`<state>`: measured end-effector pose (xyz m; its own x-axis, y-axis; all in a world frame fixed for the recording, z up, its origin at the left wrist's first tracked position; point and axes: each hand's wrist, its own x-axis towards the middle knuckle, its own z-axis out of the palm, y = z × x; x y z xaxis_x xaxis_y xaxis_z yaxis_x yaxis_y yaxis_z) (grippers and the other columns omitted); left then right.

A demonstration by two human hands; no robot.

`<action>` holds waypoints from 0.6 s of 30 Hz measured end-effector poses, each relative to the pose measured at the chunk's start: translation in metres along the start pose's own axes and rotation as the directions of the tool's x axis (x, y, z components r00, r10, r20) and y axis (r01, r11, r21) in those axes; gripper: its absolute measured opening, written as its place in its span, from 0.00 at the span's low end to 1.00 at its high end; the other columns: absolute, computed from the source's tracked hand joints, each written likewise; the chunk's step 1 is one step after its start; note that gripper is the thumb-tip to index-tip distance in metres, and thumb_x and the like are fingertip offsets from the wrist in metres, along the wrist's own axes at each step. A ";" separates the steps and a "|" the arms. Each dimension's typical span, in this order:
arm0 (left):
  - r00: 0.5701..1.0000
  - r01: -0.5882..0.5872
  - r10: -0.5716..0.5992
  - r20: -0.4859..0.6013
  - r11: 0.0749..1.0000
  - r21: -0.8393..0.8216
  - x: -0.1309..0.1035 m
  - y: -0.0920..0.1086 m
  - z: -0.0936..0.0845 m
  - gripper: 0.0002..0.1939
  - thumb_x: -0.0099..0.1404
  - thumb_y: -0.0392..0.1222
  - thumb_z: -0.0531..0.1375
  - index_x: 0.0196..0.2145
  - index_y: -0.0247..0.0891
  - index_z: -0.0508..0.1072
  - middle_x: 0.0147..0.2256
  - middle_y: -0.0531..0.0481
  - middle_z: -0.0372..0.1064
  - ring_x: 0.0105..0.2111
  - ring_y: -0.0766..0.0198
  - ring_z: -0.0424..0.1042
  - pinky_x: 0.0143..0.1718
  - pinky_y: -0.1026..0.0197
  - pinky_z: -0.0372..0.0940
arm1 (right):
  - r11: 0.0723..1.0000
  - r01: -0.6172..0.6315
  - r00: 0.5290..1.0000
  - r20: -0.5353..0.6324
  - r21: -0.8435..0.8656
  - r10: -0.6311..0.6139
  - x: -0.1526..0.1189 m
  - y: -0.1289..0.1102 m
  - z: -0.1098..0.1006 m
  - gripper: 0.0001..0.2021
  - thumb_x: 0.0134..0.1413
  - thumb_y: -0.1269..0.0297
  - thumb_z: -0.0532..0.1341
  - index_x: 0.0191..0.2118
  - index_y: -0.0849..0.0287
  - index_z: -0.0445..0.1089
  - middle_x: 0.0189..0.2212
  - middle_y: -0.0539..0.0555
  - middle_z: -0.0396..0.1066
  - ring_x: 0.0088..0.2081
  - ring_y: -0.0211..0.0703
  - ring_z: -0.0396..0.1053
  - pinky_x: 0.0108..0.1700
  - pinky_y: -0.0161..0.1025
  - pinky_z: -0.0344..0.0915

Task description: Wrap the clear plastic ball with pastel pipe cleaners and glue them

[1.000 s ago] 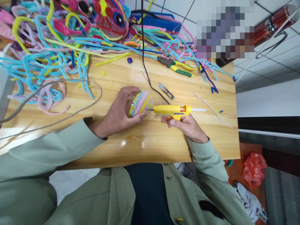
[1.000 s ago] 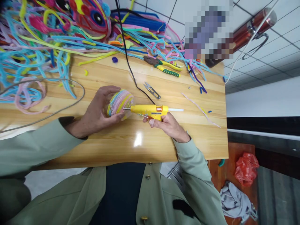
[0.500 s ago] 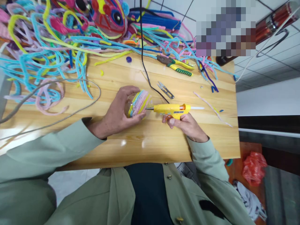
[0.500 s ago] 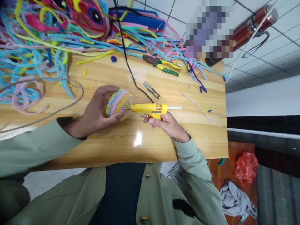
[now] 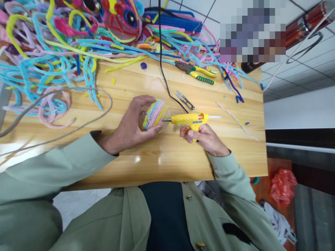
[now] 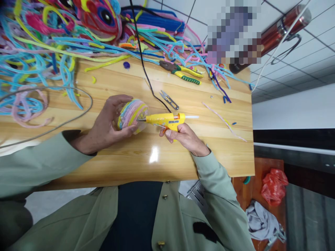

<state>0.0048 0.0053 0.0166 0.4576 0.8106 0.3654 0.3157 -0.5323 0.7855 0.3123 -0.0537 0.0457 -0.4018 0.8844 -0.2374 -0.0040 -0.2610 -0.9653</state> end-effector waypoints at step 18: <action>0.999 -0.035 0.035 -0.002 0.999 -0.026 0.001 0.002 -0.001 0.34 0.73 0.50 0.70 0.70 0.47 0.62 0.65 0.39 0.67 0.67 0.44 0.71 0.70 0.37 0.71 | 0.998 0.000 0.999 -0.033 0.056 0.002 -0.002 0.000 0.003 0.20 0.67 0.44 0.74 0.39 0.58 0.81 0.32 0.50 0.77 0.27 0.36 0.63 0.35 0.40 0.61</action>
<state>0.0054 0.0053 0.0192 0.4663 0.7922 0.3937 0.2782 -0.5538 0.7848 0.3104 -0.0561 0.0466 -0.3713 0.8963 -0.2425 -0.0549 -0.2819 -0.9579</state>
